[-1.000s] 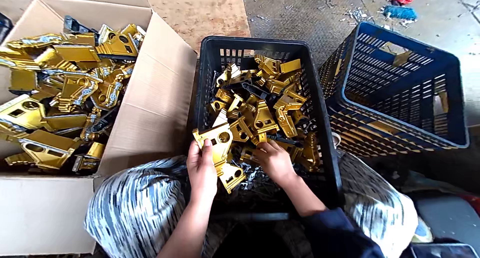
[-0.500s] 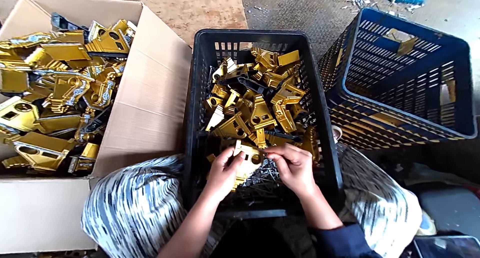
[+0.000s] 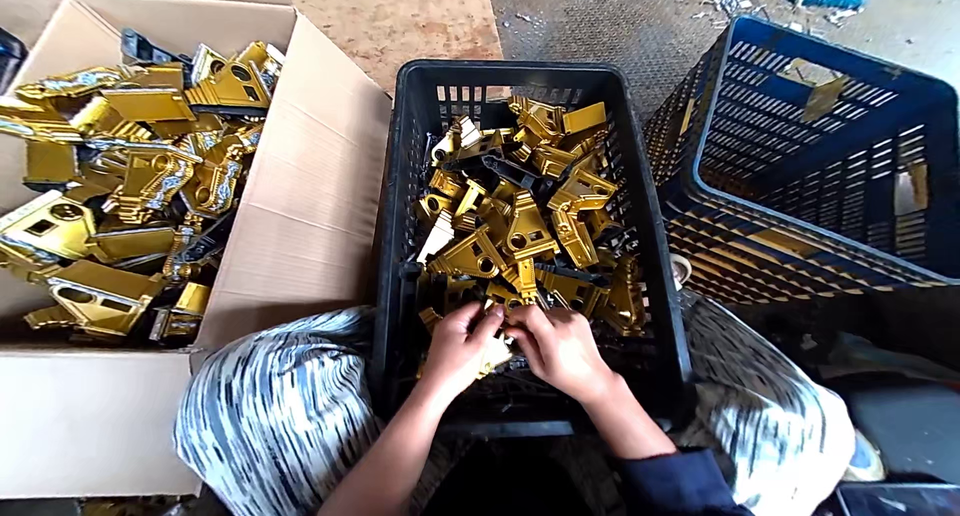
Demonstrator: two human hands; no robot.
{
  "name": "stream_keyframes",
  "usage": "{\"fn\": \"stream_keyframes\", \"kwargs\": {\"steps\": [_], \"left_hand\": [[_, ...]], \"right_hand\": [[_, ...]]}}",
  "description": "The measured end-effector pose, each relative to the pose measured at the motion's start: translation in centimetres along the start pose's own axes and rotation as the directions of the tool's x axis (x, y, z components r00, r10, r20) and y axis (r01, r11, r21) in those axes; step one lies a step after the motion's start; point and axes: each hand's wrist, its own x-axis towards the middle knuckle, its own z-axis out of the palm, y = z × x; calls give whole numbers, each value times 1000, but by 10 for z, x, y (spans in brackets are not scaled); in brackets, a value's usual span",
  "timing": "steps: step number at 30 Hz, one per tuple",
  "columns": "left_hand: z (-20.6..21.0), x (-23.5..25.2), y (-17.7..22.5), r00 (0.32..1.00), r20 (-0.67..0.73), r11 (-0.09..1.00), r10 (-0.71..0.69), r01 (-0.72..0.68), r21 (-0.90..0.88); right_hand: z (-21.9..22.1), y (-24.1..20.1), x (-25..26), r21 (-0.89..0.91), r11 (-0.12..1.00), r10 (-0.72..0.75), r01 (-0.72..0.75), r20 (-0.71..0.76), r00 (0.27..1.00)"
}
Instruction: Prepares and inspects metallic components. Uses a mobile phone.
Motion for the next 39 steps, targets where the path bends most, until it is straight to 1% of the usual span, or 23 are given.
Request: {"fn": "stream_keyframes", "kwargs": {"steps": [3, 5, 8, 10, 12, 14, 15, 16, 17, 18, 19, 20, 21, 22, 23, 24, 25, 26, 28, 31, 34, 37, 39], "left_hand": [[-3, 2, 5, 981, -165, 993, 101, -88, 82], [-8, 2, 7, 954, -238, 981, 184, -163, 107], [-8, 1, 4, 931, -229, 959, 283, -279, 52], [-9, 1, 1, 956, -138, 951, 259, -277, -136], [-10, -4, 3, 977, 27, 898, 211, -183, -400], [-8, -10, 6, 965, 168, 817, 204, -73, -572], [-6, -10, 5, 950, 218, 782, 222, -40, -622], [-4, -10, 4, 940, 246, 766, 235, -24, -642], [-4, -10, 3, 934, 261, 771, 243, -23, -637], [-5, -9, 3, 934, 267, 788, 239, -26, -616], [-6, -9, 5, 939, 263, 820, 223, -35, -571], [-8, -8, 8, 950, 244, 865, 194, -48, -500], [-9, -6, 11, 967, 208, 908, 150, -52, -417], [-10, -4, 9, 978, 175, 937, 116, -49, -345], [-11, -1, 7, 981, 172, 959, 92, -40, -279], [-13, 1, 6, 977, 203, 970, 68, -18, -241], [-12, -1, 6, 965, 257, 972, 53, 9, -234], [-10, -3, 6, 953, 299, 972, 52, 21, -235], [-7, -4, 4, 945, 322, 968, 55, 29, -248], [-6, -3, 0, 945, 316, 959, 88, 5, -284], [0, -3, -2, 947, 313, 959, 74, 18, -283], [3, -3, -4, 951, 300, 965, 80, 1, -261], [2, -3, -6, 941, 322, 969, 102, -22, -244]], "right_hand": [[-1, -4, -2, 123, 984, 128, -127, 2, 992], [-4, -2, -2, 220, 955, 209, -201, -16, 978], [-6, 5, -7, 417, 867, 289, -271, 21, 957], [-9, 8, -9, 595, 762, 275, -255, 59, 960], [-14, 9, -9, 770, 589, 234, -245, 128, 964], [-15, 7, -7, 917, 301, 136, -262, 231, 964], [-14, 3, -5, 950, 151, 111, -273, 258, 960], [-12, -1, -3, 962, 39, 132, -270, 263, 956], [-10, -5, -2, 968, -19, 163, -251, 251, 954], [-9, -7, -2, 972, -18, 193, -232, 231, 954], [-9, -9, -2, 976, 35, 224, -215, 202, 953], [-9, -10, -1, 970, 139, 254, -201, 161, 954], [-9, -10, -2, 932, 304, 286, -196, 107, 952], [-9, -10, -4, 841, 500, 299, -206, 56, 953], [-8, -9, -6, 702, 679, 285, -214, 17, 958], [-6, -9, -7, 559, 804, 250, -201, -12, 968], [-2, -11, -8, 444, 879, 209, -173, -33, 977], [2, -13, -9, 379, 914, 177, -148, -44, 983], [4, -14, -6, 379, 912, 175, -159, -9, 985], [-7, -10, -2, 480, 831, 272, -283, 94, 958], [-12, -7, -1, 530, 750, 371, -397, 160, 915], [-14, -3, -4, 568, 710, 365, -416, 208, 907], [-14, -2, -6, 571, 695, 376, -437, 230, 898]]}}
